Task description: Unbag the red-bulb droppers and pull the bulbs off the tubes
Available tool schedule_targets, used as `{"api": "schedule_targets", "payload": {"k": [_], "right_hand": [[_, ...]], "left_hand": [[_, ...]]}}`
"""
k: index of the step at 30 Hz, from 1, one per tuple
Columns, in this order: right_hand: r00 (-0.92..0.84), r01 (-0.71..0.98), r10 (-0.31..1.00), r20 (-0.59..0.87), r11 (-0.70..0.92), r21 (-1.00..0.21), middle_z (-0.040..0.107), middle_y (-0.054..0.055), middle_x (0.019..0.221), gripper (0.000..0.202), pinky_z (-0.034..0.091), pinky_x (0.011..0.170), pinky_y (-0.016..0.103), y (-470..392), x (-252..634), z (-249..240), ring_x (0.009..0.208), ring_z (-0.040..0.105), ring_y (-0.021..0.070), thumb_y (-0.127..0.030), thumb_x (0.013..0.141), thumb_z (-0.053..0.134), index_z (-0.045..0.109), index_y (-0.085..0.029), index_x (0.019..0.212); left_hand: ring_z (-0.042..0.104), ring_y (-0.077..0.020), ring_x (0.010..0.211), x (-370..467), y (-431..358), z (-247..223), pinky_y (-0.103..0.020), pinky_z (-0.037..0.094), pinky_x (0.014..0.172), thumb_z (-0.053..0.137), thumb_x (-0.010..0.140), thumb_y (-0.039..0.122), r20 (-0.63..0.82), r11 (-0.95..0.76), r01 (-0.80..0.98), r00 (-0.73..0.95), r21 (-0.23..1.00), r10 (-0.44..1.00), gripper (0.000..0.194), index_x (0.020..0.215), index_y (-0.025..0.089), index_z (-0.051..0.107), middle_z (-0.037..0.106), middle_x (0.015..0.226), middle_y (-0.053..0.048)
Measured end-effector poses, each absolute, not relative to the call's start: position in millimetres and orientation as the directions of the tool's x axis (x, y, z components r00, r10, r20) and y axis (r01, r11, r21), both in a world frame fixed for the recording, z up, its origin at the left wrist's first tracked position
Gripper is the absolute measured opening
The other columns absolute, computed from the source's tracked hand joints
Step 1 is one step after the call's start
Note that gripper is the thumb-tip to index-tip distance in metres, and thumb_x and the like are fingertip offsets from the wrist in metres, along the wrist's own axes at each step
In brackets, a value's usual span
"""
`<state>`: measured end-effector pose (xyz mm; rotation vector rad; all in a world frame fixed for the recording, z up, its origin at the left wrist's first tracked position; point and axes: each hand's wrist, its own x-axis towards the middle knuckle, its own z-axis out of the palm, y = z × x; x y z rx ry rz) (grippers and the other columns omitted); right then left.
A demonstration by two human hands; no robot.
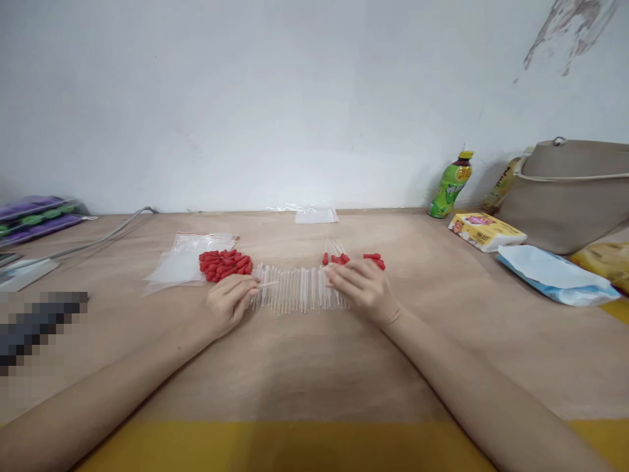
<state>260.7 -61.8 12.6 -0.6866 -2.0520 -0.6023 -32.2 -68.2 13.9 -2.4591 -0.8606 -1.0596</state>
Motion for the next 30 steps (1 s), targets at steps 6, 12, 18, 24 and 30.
{"api": "schedule_targets", "payload": {"k": [6,12,18,24,30], "right_hand": [[-0.025,0.798,0.556,0.831,0.511,-0.318,0.062,0.006,0.079,0.026,0.046,0.058,0.028,-34,299,13,0.064,0.057,0.0141,-0.033,0.084,0.051,0.065,-0.02,0.101],[0.243,0.779,0.7,0.671,0.272,-0.566,0.063,0.003,0.07,0.032,0.043,0.056,0.028,-17,329,17,0.058,0.054,0.0141,-0.046,0.073,0.06,0.063,-0.018,0.088],[0.253,0.74,0.794,0.553,0.208,-0.639,0.064,0.005,0.069,0.028,0.04,0.052,0.028,-5,345,7,0.056,0.051,0.0139,-0.042,0.07,0.057,0.067,-0.017,0.08],[0.146,0.802,0.844,0.516,0.204,-0.561,0.064,0.006,0.069,0.03,0.039,0.05,0.028,-5,336,4,0.052,0.051,0.0139,-0.035,0.068,0.052,0.069,-0.015,0.083],[0.13,0.845,0.868,0.479,0.156,-0.511,0.06,0.003,0.058,0.028,0.036,0.047,0.027,-7,335,4,0.047,0.047,0.0135,-0.039,0.07,0.054,0.069,-0.018,0.081]], "left_hand": [[0.047,-0.0118,0.068,-35,-52,11,-0.022,0.045,0.058,0.038,0.086,0.013,0.762,-0.659,0.752,0.43,-0.005,0.485,0.03,0.113,0.015,0.053,0.045,0.079,-0.003],[0.05,-0.0137,0.072,-30,-46,8,-0.025,0.046,0.062,0.039,0.086,0.011,0.77,-0.7,0.713,0.467,-0.038,0.435,0.025,0.104,0.016,0.056,0.049,0.08,-0.004],[0.055,-0.0164,0.082,-26,-47,6,-0.03,0.049,0.074,0.042,0.084,0.009,0.754,-0.783,0.619,0.546,-0.069,0.365,0.023,0.102,0.016,0.055,0.06,0.091,-0.007],[0.057,-0.0172,0.082,-24,-53,8,-0.031,0.049,0.074,0.048,0.083,0.017,0.691,-0.807,0.591,0.588,-0.01,0.422,0.02,0.101,0.015,0.057,0.062,0.092,-0.008],[0.058,-0.0204,0.086,-23,-60,15,-0.036,0.048,0.078,0.057,0.08,0.032,0.648,-0.782,0.622,0.61,-0.034,0.457,0.023,0.095,0.015,0.061,0.065,0.09,-0.008]]}}
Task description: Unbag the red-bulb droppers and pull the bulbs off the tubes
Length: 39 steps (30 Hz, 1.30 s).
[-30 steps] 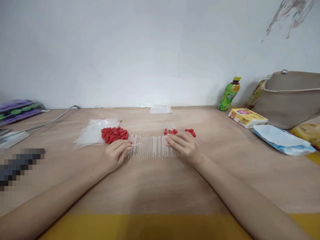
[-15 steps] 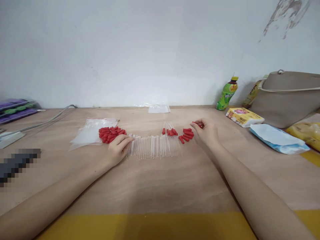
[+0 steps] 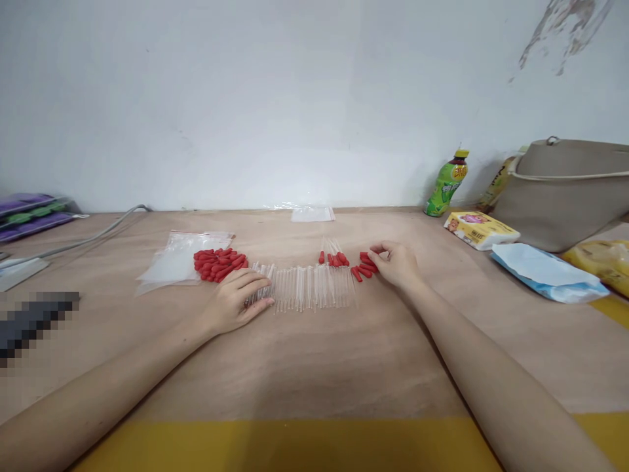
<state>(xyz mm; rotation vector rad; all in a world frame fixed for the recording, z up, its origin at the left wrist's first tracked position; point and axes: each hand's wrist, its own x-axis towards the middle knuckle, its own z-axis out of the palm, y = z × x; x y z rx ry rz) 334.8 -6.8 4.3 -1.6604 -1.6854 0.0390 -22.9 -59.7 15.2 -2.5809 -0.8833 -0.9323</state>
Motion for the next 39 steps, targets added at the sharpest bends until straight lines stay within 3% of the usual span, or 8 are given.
{"api": "schedule_targets", "payload": {"k": [3,8,12,17,24,31,35,39], "right_hand": [[0.092,0.876,0.849,0.52,0.179,-0.448,0.063,0.006,0.067,0.025,0.037,0.052,0.029,-8,335,6,0.055,0.051,0.0162,-0.038,0.07,0.055,0.07,-0.019,0.077],[0.033,0.888,0.785,0.619,0.26,-0.378,0.064,0.007,0.076,0.025,0.039,0.06,0.032,-14,322,10,0.069,0.053,0.0196,-0.038,0.074,0.054,0.07,-0.02,0.077],[-0.048,0.911,0.754,0.655,0.303,-0.281,0.061,0.006,0.074,0.026,0.038,0.065,0.033,-19,299,10,0.072,0.052,0.0197,-0.042,0.076,0.055,0.071,-0.022,0.076],[-0.05,0.932,0.719,0.694,0.282,-0.226,0.059,0.006,0.072,0.029,0.034,0.068,0.036,-17,277,4,0.073,0.049,0.0206,-0.048,0.075,0.056,0.072,-0.024,0.075],[-0.002,0.937,0.723,0.691,0.244,-0.252,0.061,0.005,0.077,0.019,0.033,0.07,0.038,-13,271,-1,0.077,0.048,0.0217,-0.037,0.077,0.058,0.072,-0.023,0.073],[0.038,0.863,0.54,0.841,0.406,-0.3,0.06,0.005,0.082,0.019,0.034,0.074,0.037,-25,264,2,0.078,0.048,0.0193,-0.036,0.079,0.057,0.07,-0.022,0.079],[-0.104,0.801,0.497,0.862,0.555,-0.223,0.061,0.003,0.082,0.014,0.034,0.072,0.034,-48,246,6,0.077,0.05,0.0168,-0.032,0.078,0.06,0.069,-0.024,0.083],[-0.248,0.713,0.452,0.857,0.684,-0.155,0.062,0.002,0.083,0.009,0.032,0.072,0.033,-69,222,7,0.076,0.051,0.0151,-0.029,0.078,0.061,0.069,-0.026,0.082]], "left_hand": [[0.057,-0.0229,0.096,-23,-61,18,-0.039,0.047,0.083,0.057,0.08,0.038,0.6,-0.77,0.638,0.622,-0.017,0.503,0.028,0.096,0.016,0.063,0.064,0.099,-0.009],[0.041,-0.0256,0.122,-26,-60,21,-0.046,0.034,0.101,0.049,0.084,0.044,0.42,-0.783,0.621,0.717,-0.025,0.556,0.044,0.12,0.019,0.052,0.051,0.127,-0.01],[0.042,-0.024,0.122,-29,-58,19,-0.048,0.031,0.103,0.045,0.086,0.042,0.362,-0.778,0.628,0.729,-0.017,0.58,0.044,0.124,0.019,0.048,0.05,0.128,-0.01],[0.046,-0.0244,0.116,-31,-58,15,-0.045,0.039,0.097,0.046,0.086,0.04,0.401,-0.773,0.634,0.705,0.015,0.585,0.041,0.12,0.018,0.051,0.052,0.123,-0.011],[0.047,-0.0256,0.114,-31,-59,15,-0.046,0.04,0.095,0.046,0.086,0.037,0.435,-0.77,0.637,0.681,0.045,0.589,0.038,0.119,0.018,0.052,0.051,0.122,-0.012],[0.042,-0.0252,0.119,-31,-60,12,-0.045,0.036,0.099,0.043,0.088,0.03,0.591,-0.726,0.687,0.569,0.041,0.571,0.04,0.125,0.016,0.044,0.048,0.125,-0.013],[0.038,-0.0249,0.123,-27,-59,13,-0.045,0.031,0.103,0.044,0.087,0.024,0.712,-0.685,0.727,0.506,-0.049,0.487,0.044,0.13,0.017,0.039,0.047,0.129,-0.012],[0.04,-0.0245,0.123,-24,-60,15,-0.046,0.03,0.103,0.047,0.086,0.022,0.721,-0.676,0.712,0.568,-0.188,0.398,0.039,0.125,0.02,0.046,0.05,0.128,-0.009]]}}
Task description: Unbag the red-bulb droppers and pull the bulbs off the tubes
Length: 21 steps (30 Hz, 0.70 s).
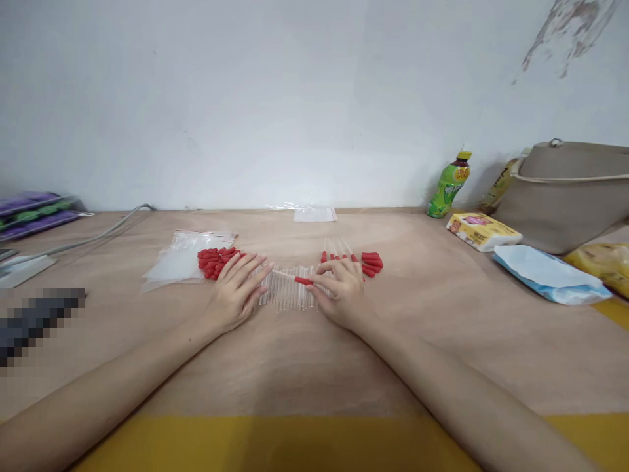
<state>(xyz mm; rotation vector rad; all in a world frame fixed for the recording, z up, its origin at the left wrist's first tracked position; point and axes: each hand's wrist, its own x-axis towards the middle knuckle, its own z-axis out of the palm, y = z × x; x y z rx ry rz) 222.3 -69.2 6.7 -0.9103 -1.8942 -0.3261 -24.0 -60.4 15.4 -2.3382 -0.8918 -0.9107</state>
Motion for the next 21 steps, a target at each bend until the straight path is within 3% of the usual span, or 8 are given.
{"api": "schedule_targets", "payload": {"k": [6,9,13,21], "right_hand": [[-0.329,0.665,0.453,0.829,0.734,-0.138,0.064,0.001,0.087,0.011,0.032,0.07,0.032,-80,211,5,0.078,0.051,0.0148,-0.025,0.079,0.059,0.066,-0.027,0.087],[-0.392,0.679,0.465,0.794,0.728,-0.091,0.064,0.003,0.099,0.021,0.034,0.076,0.034,-80,212,6,0.09,0.054,0.0179,-0.031,0.079,0.058,0.064,-0.024,0.097],[-0.516,0.652,0.383,0.766,0.756,0.061,0.065,0.006,0.104,0.032,0.034,0.088,0.038,-78,206,6,0.099,0.055,0.0202,-0.037,0.08,0.057,0.06,-0.019,0.107],[-0.597,0.558,0.221,0.771,0.805,0.202,0.069,0.005,0.085,0.014,0.047,0.073,0.029,-71,200,0,0.076,0.061,0.0143,-0.02,0.084,0.053,0.063,-0.012,0.09]], "left_hand": [[0.054,-0.0209,0.11,-22,-63,17,-0.047,0.033,0.102,0.05,0.085,0.017,0.693,-0.718,0.625,0.663,-0.306,0.282,0.017,0.096,0.019,0.062,0.066,0.106,-0.003],[0.057,-0.0202,0.106,-18,-64,17,-0.046,0.035,0.102,0.049,0.085,0.016,0.667,-0.73,0.588,0.703,-0.349,0.248,0.016,0.095,0.017,0.062,0.067,0.104,-0.003],[0.06,-0.0189,0.101,-12,-65,15,-0.044,0.039,0.1,0.048,0.085,0.015,0.649,-0.74,0.552,0.731,-0.384,0.21,0.017,0.096,0.015,0.062,0.067,0.102,-0.006],[0.059,-0.0178,0.102,-6,-72,15,-0.041,0.039,0.102,0.047,0.084,0.011,0.632,-0.805,0.497,0.747,-0.324,0.207,0.015,0.091,0.013,0.06,0.068,0.096,-0.007]]}}
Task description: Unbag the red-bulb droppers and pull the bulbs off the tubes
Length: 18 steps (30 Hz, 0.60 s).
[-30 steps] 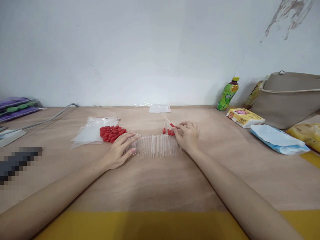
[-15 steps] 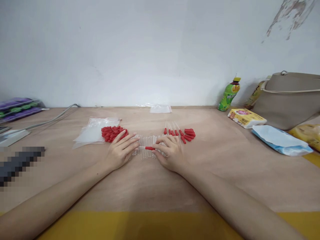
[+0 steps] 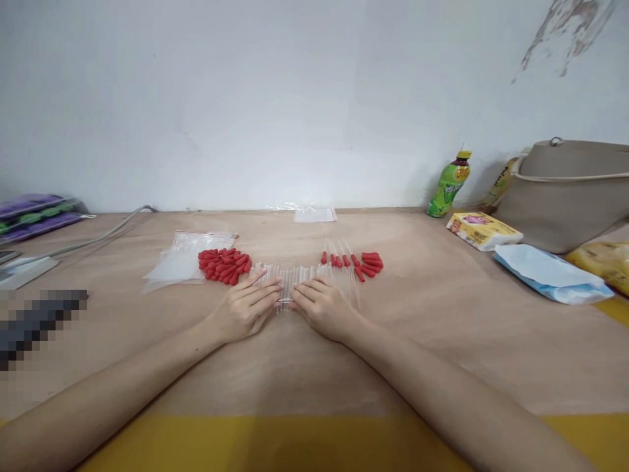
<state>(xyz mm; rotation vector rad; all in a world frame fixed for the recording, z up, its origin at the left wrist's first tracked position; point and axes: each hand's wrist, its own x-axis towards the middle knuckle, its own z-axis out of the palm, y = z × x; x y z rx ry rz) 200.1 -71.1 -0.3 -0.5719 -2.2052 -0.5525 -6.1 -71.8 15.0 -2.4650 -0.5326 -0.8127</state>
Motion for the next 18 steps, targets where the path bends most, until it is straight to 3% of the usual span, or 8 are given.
{"api": "schedule_targets", "payload": {"k": [6,14,16,18], "right_hand": [[-0.611,0.532,0.132,0.781,0.798,0.282,0.069,0.006,0.088,0.012,0.052,0.074,0.028,-72,207,3,0.081,0.063,0.0152,-0.014,0.082,0.053,0.063,-0.012,0.09],[-0.65,0.504,0.085,0.755,0.792,0.345,0.068,0.008,0.096,0.016,0.053,0.082,0.03,-72,220,3,0.089,0.064,0.017,-0.01,0.081,0.052,0.064,-0.011,0.092],[-0.595,0.547,0.108,0.796,0.78,0.303,0.069,0.007,0.095,0.016,0.053,0.081,0.029,-69,228,2,0.088,0.064,0.0167,-0.01,0.081,0.053,0.064,-0.013,0.092],[-0.474,0.625,0.179,0.862,0.758,0.187,0.069,0.005,0.092,0.015,0.053,0.079,0.028,-64,240,2,0.085,0.065,0.0156,-0.015,0.081,0.056,0.064,-0.016,0.093]], "left_hand": [[0.06,-0.0178,0.1,-7,-73,14,-0.042,0.039,0.102,0.046,0.083,0.01,0.644,-0.854,0.462,0.733,-0.237,0.218,0.015,0.087,0.013,0.06,0.069,0.083,-0.006],[0.06,-0.0176,0.101,-13,-73,13,-0.044,0.035,0.104,0.048,0.082,0.009,0.656,-0.868,0.458,0.718,-0.193,0.233,0.013,0.089,0.013,0.059,0.069,0.089,-0.005],[0.06,-0.018,0.1,-19,-72,12,-0.044,0.037,0.102,0.048,0.083,0.011,0.681,-0.853,0.495,0.683,-0.166,0.264,0.014,0.091,0.014,0.059,0.068,0.091,-0.005],[0.061,-0.0181,0.097,-25,-69,11,-0.042,0.042,0.096,0.048,0.084,0.013,0.711,-0.821,0.554,0.634,-0.141,0.305,0.015,0.093,0.016,0.059,0.067,0.093,-0.005]]}}
